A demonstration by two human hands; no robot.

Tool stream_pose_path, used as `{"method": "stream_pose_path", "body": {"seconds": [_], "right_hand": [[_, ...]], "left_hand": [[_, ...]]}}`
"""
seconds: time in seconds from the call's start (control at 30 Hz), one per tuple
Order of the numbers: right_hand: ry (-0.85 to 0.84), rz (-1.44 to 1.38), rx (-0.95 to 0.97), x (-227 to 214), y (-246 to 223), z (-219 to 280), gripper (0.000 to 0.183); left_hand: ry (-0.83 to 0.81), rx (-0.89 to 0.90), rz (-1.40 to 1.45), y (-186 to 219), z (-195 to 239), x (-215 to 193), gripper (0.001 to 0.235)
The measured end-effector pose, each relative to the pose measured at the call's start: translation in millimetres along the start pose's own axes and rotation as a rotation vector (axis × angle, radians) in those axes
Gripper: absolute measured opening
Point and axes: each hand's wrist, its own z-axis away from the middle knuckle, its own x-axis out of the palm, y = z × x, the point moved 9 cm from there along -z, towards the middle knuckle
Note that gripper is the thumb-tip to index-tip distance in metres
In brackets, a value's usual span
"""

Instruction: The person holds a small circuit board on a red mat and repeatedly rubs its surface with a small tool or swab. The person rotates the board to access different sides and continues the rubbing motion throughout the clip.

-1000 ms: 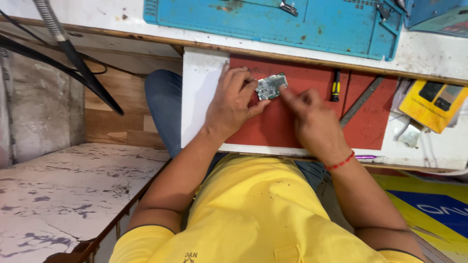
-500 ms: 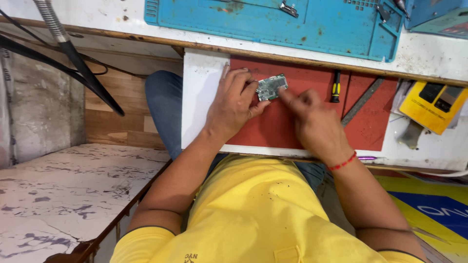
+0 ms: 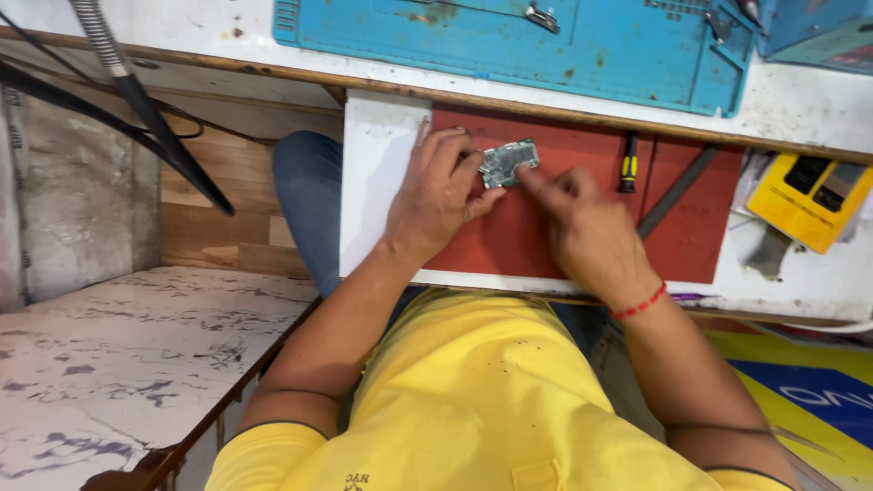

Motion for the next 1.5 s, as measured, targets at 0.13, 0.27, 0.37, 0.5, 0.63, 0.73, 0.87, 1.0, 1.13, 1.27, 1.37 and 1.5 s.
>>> {"method": "stream_pose_path", "body": {"seconds": [0.13, 0.27, 0.37, 0.5, 0.63, 0.73, 0.87, 1.0, 1.13, 1.27, 1.37, 1.5], "right_hand": [[-0.011, 0.018, 0.093, 2.1, 1.5, 2.6, 0.059], [-0.032, -0.018, 0.045, 1.3, -5.2, -3.4, 0.062], [-0.003, -0.033, 0.057, 5.3, -3.4, 0.7, 0.058], [0.060, 0.035, 0.015, -0.7, 0.1, 2.7, 0.062], [-0.045, -0.011, 0.123, 10.6, 5.5, 1.8, 0.063], [0.037, -0.007, 0.125, 0.9, 8.7, 1.1, 0.059], [0.030, -0.038, 0.039, 8.4, 5.8, 0.2, 0.061], [0.047, -0.018, 0.092, 10.1, 15.3, 6.8, 0.063], [-0.027, -0.055, 0.098, 9.2, 4.2, -1.4, 0.068], [-0.072, -0.053, 0.142, 13.2, 12.6, -2.4, 0.066], [0.001, -0.116, 0.069, 14.4, 10.9, 3.0, 0.063], [0.070, -0.049, 0.176, 4.8, 19.7, -4.3, 0.056]], "left_hand": [[-0.030, -0.036, 0.044, -3.5, 1.7, 2.1, 0.051], [0.028, -0.007, -0.028, -0.9, -5.4, -7.9, 0.052], [-0.008, -0.061, 0.037, -4.9, -3.8, -9.2, 0.051], [0.011, -0.065, 0.034, -2.7, -6.0, -7.2, 0.051], [-0.008, -0.061, 0.011, -2.5, -7.1, -10.1, 0.051], [-0.015, -0.085, 0.026, -1.4, -7.9, -9.1, 0.049], [-0.017, -0.074, 0.000, -4.0, -8.2, -10.3, 0.052], [-0.047, -0.117, 0.031, -7.8, -4.0, -1.6, 0.050], [-0.040, -0.113, 0.003, 0.0, -13.6, -13.7, 0.057], [0.033, -0.060, -0.021, 6.0, -14.3, -20.2, 0.051], [-0.016, -0.097, -0.003, -1.5, -8.1, -11.8, 0.049], [-0.031, -0.131, 0.027, -2.7, -12.7, -11.5, 0.051]]}}
